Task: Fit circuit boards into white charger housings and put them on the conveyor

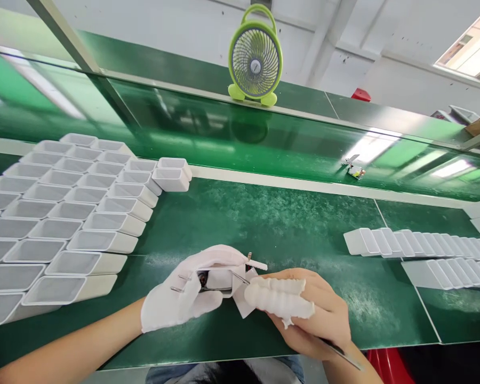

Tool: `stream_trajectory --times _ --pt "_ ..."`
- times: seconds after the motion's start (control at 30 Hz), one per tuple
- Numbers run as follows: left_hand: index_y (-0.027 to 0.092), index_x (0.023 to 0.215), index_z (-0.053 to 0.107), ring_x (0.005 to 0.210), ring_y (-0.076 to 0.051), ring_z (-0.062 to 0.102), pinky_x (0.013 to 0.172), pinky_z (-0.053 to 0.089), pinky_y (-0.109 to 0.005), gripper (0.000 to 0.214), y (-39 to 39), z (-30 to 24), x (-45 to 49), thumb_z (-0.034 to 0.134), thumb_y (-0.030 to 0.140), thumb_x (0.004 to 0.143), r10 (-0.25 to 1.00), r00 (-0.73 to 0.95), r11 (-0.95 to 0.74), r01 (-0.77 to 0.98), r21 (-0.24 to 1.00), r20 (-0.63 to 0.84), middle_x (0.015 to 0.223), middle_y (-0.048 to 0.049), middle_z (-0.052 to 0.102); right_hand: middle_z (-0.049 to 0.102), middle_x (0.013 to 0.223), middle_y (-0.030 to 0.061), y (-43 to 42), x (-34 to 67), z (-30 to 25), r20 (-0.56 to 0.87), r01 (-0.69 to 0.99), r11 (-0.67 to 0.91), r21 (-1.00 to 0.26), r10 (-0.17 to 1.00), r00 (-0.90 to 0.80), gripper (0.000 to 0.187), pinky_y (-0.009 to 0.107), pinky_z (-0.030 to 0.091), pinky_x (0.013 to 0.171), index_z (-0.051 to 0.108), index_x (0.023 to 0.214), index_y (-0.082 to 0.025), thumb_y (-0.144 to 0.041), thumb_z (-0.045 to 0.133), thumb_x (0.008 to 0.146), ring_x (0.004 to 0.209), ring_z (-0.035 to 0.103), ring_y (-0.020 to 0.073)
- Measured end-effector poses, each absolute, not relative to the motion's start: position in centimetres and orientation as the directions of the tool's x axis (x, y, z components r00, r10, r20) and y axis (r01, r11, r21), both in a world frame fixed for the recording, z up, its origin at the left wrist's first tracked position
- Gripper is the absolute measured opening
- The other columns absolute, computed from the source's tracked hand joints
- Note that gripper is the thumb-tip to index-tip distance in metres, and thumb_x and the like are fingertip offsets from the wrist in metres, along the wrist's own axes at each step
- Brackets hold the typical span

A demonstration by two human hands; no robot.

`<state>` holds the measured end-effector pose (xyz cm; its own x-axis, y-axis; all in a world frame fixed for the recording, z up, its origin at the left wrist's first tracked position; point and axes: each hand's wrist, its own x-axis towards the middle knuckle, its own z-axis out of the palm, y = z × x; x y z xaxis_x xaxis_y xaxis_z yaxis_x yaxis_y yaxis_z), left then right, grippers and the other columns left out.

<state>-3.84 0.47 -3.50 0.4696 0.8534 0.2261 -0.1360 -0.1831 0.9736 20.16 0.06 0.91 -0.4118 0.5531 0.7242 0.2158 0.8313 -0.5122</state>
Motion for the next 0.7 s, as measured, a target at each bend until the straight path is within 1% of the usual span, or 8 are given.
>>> stream_trajectory --times 0.07,0.2,0.37,0.43,0.5,0.57,0.63,0.7 --pt "0.017 0.123 0.067 0.114 -0.033 0.070 0.098 0.056 -0.046 0.036 0.4 -3.5 -3.8 0.065 0.033 0.091 0.856 0.473 -0.144 -0.167 0.975 0.208 0.124 -0.0183 0.070 0.083 0.099 0.0076 0.1 19.9 1.2 0.724 0.260 0.831 -0.493 0.557 -0.407 0.061 0.034 0.070 0.057 0.072 0.129 -0.018 0.009 0.068 0.074 0.076 0.079 0.0251" --pt "0.018 0.123 0.068 0.117 -0.035 0.069 0.096 0.058 -0.045 0.036 0.4 -3.4 -3.7 0.068 0.036 0.091 0.863 0.475 -0.078 -0.213 0.974 0.173 0.124 -0.0175 0.069 0.082 0.106 0.0073 -0.4 19.7 1.2 0.739 0.279 0.850 -0.447 0.527 -0.419 0.067 0.034 0.070 0.061 0.067 0.136 -0.018 0.009 0.067 0.075 0.079 0.079 0.0237" --pt "0.017 0.118 0.072 0.115 -0.034 0.070 0.100 0.056 -0.047 0.033 0.5 -3.4 -3.8 0.070 0.033 0.089 0.871 0.457 -0.112 -0.173 0.979 0.181 0.120 -0.0175 0.072 0.082 0.099 0.0075 -0.6 19.6 0.9 0.736 0.355 0.836 -0.419 0.542 -0.406 0.047 0.034 0.069 0.062 0.074 0.125 -0.017 0.004 0.064 0.083 0.079 0.080 0.0235" --pt "0.018 0.118 0.073 0.116 -0.035 0.069 0.097 0.058 -0.047 0.034 0.4 -3.3 -3.8 0.070 0.037 0.090 0.872 0.469 -0.045 -0.207 0.977 0.140 0.121 -0.0176 0.071 0.082 0.097 0.0080 -0.3 19.5 0.9 0.734 0.313 0.852 -0.419 0.521 -0.435 0.043 0.033 0.069 0.061 0.073 0.123 -0.016 0.002 0.067 0.084 0.078 0.080 0.0240" --pt "0.019 0.119 0.073 0.118 -0.037 0.068 0.088 0.062 -0.045 0.037 0.3 -3.3 -3.7 0.071 0.042 0.090 0.866 0.490 0.042 -0.262 0.964 0.095 0.124 -0.0183 0.069 0.083 0.092 0.0095 0.2 19.5 1.0 0.733 0.249 0.872 -0.421 0.489 -0.473 0.039 0.034 0.070 0.063 0.073 0.118 -0.014 0.001 0.070 0.083 0.078 0.080 0.0253" --pt "0.019 0.119 0.073 0.117 -0.038 0.068 0.082 0.063 -0.042 0.041 0.2 -3.2 -3.6 0.074 0.045 0.087 0.861 0.504 0.095 -0.297 0.950 0.071 0.127 -0.0193 0.067 0.082 0.085 0.0106 0.5 19.5 1.0 0.727 0.192 0.885 -0.423 0.458 -0.511 0.029 0.035 0.071 0.067 0.073 0.112 -0.012 -0.001 0.070 0.085 0.081 0.081 0.0272" --pt "0.019 0.119 0.074 0.114 -0.037 0.069 0.082 0.063 -0.042 0.044 0.0 -3.2 -3.5 0.076 0.047 0.086 0.856 0.514 0.123 -0.303 0.945 0.053 0.129 -0.0196 0.066 0.082 0.082 0.0110 0.7 19.5 1.1 0.725 0.171 0.883 -0.436 0.458 -0.515 0.022 0.036 0.071 0.069 0.072 0.110 -0.012 -0.005 0.067 0.090 0.085 0.081 0.0286" --pt "0.021 0.122 0.073 0.111 -0.036 0.071 0.082 0.063 -0.043 0.045 -0.1 -3.3 -3.5 0.071 0.052 0.089 0.845 0.532 0.149 -0.313 0.938 0.044 0.132 -0.0191 0.065 0.081 0.081 0.0119 0.8 19.5 1.2 0.709 0.158 0.880 -0.448 0.457 -0.537 0.020 0.035 0.071 0.071 0.072 0.112 -0.012 -0.008 0.062 0.094 0.092 0.080 0.0287"
